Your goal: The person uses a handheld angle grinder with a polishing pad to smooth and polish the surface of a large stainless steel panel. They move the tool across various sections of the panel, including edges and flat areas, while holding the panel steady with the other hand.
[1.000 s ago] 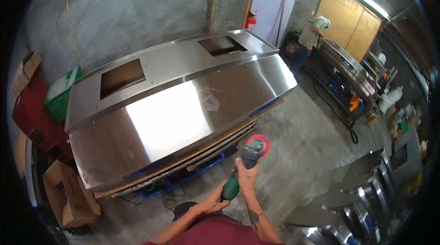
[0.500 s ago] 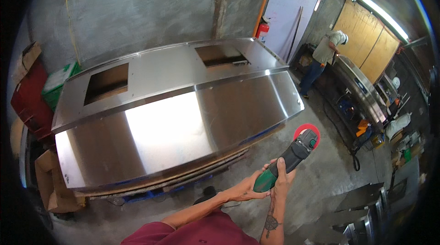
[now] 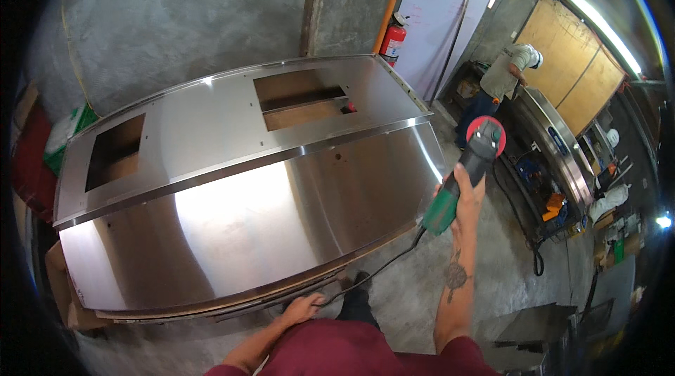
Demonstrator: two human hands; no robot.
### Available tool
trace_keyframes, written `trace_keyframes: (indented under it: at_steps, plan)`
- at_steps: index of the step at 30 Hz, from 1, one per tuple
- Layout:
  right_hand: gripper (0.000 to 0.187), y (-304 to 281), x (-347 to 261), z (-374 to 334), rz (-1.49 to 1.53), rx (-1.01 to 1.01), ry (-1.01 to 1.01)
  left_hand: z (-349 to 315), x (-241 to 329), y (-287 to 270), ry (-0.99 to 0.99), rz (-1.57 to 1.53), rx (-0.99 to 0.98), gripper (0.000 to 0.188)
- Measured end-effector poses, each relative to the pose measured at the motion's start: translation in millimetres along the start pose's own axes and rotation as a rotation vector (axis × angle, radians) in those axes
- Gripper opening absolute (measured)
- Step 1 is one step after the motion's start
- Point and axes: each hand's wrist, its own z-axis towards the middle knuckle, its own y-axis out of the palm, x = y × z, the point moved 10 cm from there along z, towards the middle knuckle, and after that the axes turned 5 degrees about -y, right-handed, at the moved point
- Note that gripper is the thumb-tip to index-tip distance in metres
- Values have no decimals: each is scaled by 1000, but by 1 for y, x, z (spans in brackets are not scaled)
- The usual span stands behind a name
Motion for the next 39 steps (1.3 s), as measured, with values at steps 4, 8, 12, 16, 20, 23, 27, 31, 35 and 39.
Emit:
trace_keyframes:
  at_steps: [4,8,12,16,20,23,27,31,35,39]
  plan:
    - [48,-1,27,136,-194,-119,-18,-53,-78,-15,-478,210,199,37]
    - [57,-10,93,231,-389,-177,9,-108,-80,-8,-685,367,526,27]
    - [66,-4,150,272,-674,-275,13,-127,-58,7,-775,286,838,26]
    - [69,23,183,295,-757,-424,58,-119,-28,17,-729,266,981,27]
    - [71,51,205,335,-746,-429,107,-114,-10,37,-795,264,979,26]
    - [76,88,219,377,-717,-448,-3,-101,3,56,-819,217,949,25]
    - [79,141,251,435,-781,-460,-28,-74,34,66,-740,209,968,23]
    - [85,187,271,466,-771,-505,-43,-63,62,69,-755,138,942,28]
    - [88,206,280,481,-824,-523,-35,-58,104,68,-730,116,875,37]
    - [91,199,285,502,-792,-528,13,-47,156,66,-748,102,892,31]
